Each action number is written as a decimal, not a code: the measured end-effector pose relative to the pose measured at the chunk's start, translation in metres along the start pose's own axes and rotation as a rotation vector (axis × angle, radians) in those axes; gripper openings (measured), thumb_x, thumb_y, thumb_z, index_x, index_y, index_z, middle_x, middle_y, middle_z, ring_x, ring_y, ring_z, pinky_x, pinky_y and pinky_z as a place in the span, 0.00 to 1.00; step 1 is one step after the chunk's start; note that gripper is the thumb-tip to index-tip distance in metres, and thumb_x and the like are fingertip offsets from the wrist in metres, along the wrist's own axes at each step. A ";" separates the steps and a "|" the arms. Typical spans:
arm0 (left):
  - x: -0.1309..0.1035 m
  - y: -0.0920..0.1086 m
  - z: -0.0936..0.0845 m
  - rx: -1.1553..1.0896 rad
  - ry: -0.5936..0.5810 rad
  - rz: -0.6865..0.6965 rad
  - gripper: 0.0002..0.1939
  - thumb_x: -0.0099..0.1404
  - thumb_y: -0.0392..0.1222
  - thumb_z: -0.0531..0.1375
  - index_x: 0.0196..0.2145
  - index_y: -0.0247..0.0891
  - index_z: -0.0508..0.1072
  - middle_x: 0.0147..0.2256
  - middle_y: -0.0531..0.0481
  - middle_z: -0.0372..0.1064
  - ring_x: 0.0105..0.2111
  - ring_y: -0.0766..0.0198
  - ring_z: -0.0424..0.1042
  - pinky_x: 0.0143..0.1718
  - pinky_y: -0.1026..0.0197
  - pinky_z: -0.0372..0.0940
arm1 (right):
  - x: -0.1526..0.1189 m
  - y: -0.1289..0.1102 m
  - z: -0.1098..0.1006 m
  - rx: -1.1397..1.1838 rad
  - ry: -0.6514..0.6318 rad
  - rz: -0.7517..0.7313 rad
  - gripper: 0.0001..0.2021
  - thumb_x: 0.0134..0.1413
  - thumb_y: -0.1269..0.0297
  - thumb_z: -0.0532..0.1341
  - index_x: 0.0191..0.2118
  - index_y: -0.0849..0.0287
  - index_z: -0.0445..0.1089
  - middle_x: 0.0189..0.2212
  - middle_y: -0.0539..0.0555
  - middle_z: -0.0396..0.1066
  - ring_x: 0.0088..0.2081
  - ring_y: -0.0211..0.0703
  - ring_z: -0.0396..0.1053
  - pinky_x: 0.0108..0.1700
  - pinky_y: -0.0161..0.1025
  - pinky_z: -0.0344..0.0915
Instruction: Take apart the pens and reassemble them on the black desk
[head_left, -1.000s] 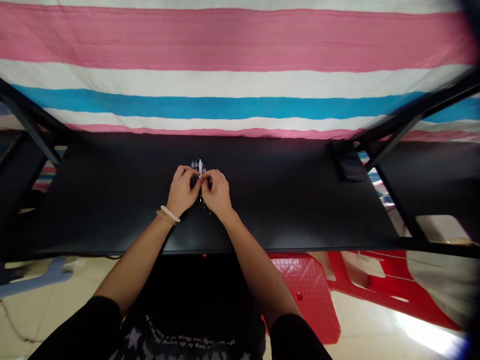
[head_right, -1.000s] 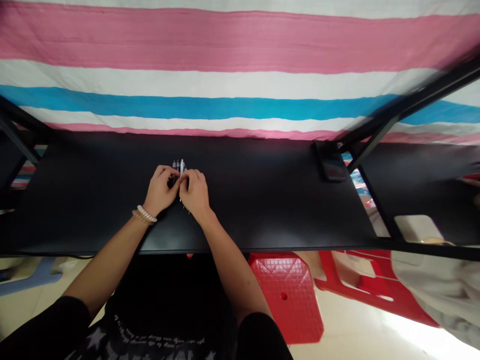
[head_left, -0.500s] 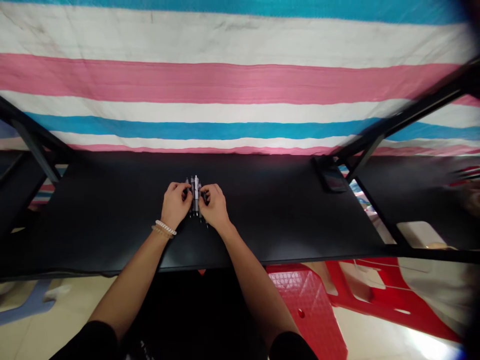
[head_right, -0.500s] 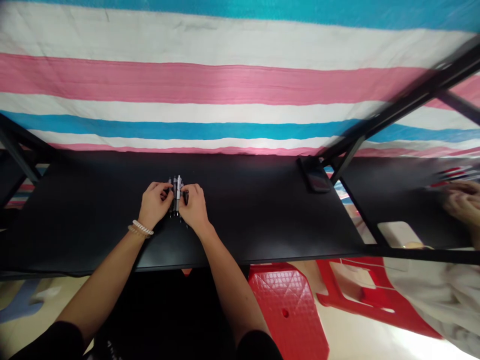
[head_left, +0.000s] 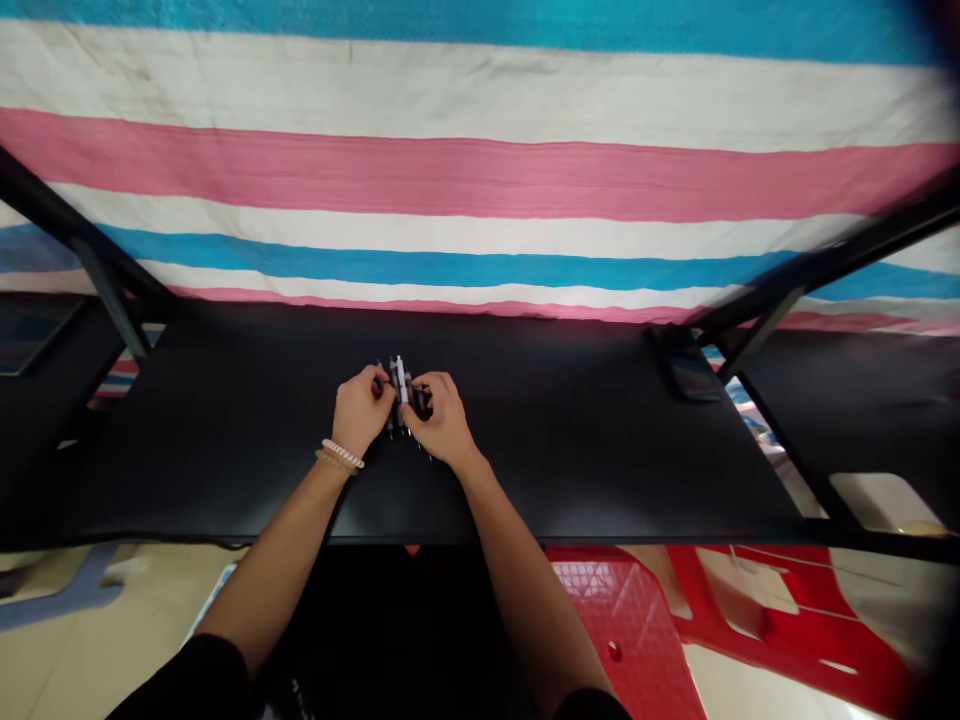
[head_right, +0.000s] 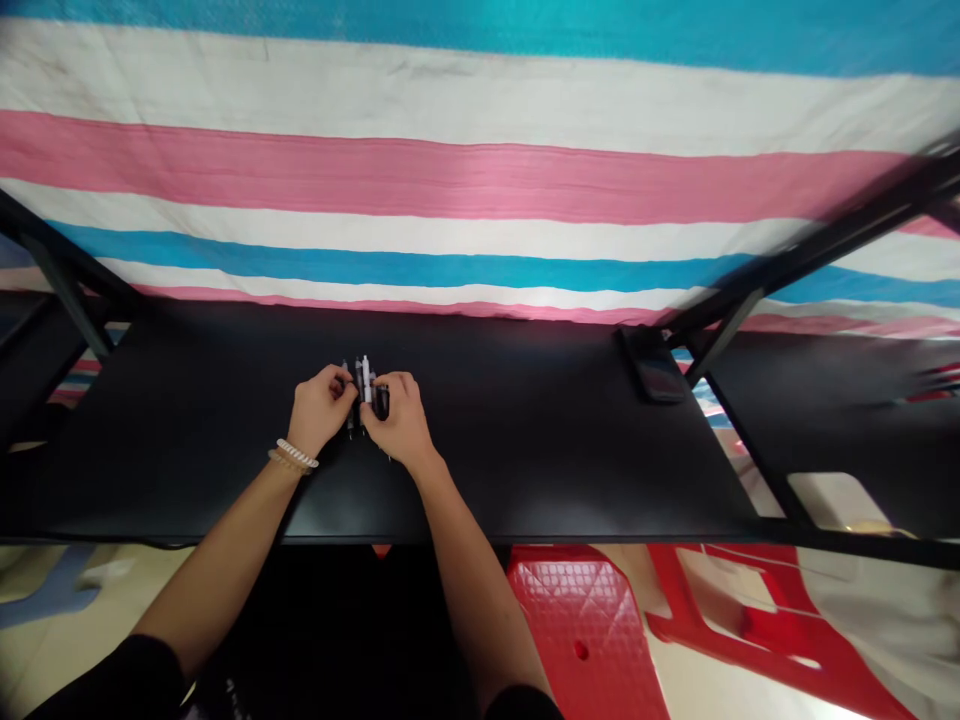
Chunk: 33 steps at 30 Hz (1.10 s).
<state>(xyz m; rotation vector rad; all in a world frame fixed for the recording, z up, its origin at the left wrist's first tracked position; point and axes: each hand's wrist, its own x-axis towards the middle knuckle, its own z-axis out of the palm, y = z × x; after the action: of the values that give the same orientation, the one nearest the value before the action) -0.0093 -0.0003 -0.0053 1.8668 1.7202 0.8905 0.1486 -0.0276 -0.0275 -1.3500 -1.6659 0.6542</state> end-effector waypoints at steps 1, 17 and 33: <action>0.000 0.000 -0.001 -0.038 0.017 -0.038 0.03 0.61 0.36 0.60 0.35 0.41 0.72 0.23 0.54 0.68 0.24 0.61 0.70 0.32 0.60 0.61 | 0.000 0.000 -0.003 0.020 -0.035 0.001 0.17 0.51 0.65 0.65 0.48 0.56 0.68 0.49 0.60 0.66 0.50 0.52 0.68 0.49 0.51 0.72; 0.005 -0.006 0.010 -0.481 0.212 -0.248 0.04 0.64 0.36 0.54 0.33 0.39 0.68 0.24 0.55 0.65 0.24 0.66 0.66 0.28 0.64 0.59 | -0.005 -0.001 -0.059 0.030 -0.654 -0.051 0.52 0.26 0.68 0.81 0.63 0.37 0.66 0.62 0.57 0.52 0.66 0.64 0.53 0.65 0.64 0.60; 0.005 -0.003 0.014 -0.641 0.259 -0.216 0.03 0.61 0.34 0.57 0.31 0.39 0.70 0.23 0.56 0.65 0.21 0.68 0.64 0.23 0.67 0.57 | -0.004 -0.001 -0.045 0.155 -0.591 0.102 0.37 0.40 0.75 0.76 0.58 0.50 0.69 0.53 0.54 0.57 0.35 0.35 0.63 0.41 0.41 0.72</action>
<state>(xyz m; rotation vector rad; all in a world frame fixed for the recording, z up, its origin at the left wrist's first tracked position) -0.0013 0.0063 -0.0164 1.1648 1.4869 1.4307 0.1868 -0.0372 -0.0061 -1.2008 -1.9534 1.3102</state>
